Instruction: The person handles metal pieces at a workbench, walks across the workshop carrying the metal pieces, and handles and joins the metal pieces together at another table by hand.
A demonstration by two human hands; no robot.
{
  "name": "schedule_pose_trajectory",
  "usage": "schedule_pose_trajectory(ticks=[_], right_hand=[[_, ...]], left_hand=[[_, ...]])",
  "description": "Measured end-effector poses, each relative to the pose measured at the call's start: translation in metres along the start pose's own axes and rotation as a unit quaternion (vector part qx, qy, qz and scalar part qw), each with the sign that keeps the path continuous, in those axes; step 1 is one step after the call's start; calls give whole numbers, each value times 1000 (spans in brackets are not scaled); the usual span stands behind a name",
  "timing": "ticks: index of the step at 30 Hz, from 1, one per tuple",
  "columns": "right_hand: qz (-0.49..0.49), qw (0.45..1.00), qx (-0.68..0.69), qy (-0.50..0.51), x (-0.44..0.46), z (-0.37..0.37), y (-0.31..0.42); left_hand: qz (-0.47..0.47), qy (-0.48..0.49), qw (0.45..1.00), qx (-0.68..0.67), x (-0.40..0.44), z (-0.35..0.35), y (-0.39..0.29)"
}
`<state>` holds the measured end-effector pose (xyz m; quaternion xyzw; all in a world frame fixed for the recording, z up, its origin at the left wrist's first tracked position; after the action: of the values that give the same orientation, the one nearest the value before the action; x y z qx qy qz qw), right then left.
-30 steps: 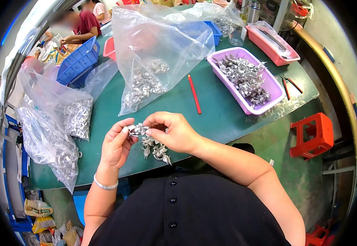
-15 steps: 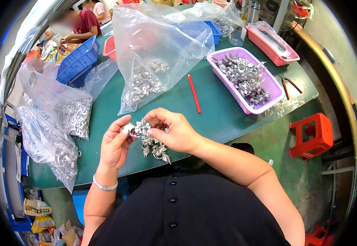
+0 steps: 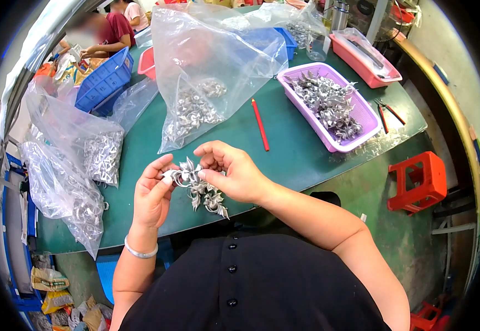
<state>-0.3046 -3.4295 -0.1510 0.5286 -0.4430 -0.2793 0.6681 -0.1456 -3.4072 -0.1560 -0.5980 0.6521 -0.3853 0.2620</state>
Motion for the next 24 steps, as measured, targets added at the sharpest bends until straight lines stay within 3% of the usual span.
schedule_pose_trajectory(ticks=[24], right_hand=[[-137, 985, 109, 14, -1, -1, -24]], left_hand=[[-25, -4, 999, 26, -2, -9, -7]])
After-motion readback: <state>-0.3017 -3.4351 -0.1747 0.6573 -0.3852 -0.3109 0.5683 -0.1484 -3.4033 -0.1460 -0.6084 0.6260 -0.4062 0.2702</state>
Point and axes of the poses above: each hand's wrist, its own x-axis towards the middle knuckle, its own z-axis out of the back of the hand, y = z × x, the point moved 6 cm from there along x, towards the middle knuckle, and after that the axes turned 12 degrees about -x, right-handed, at the moved point
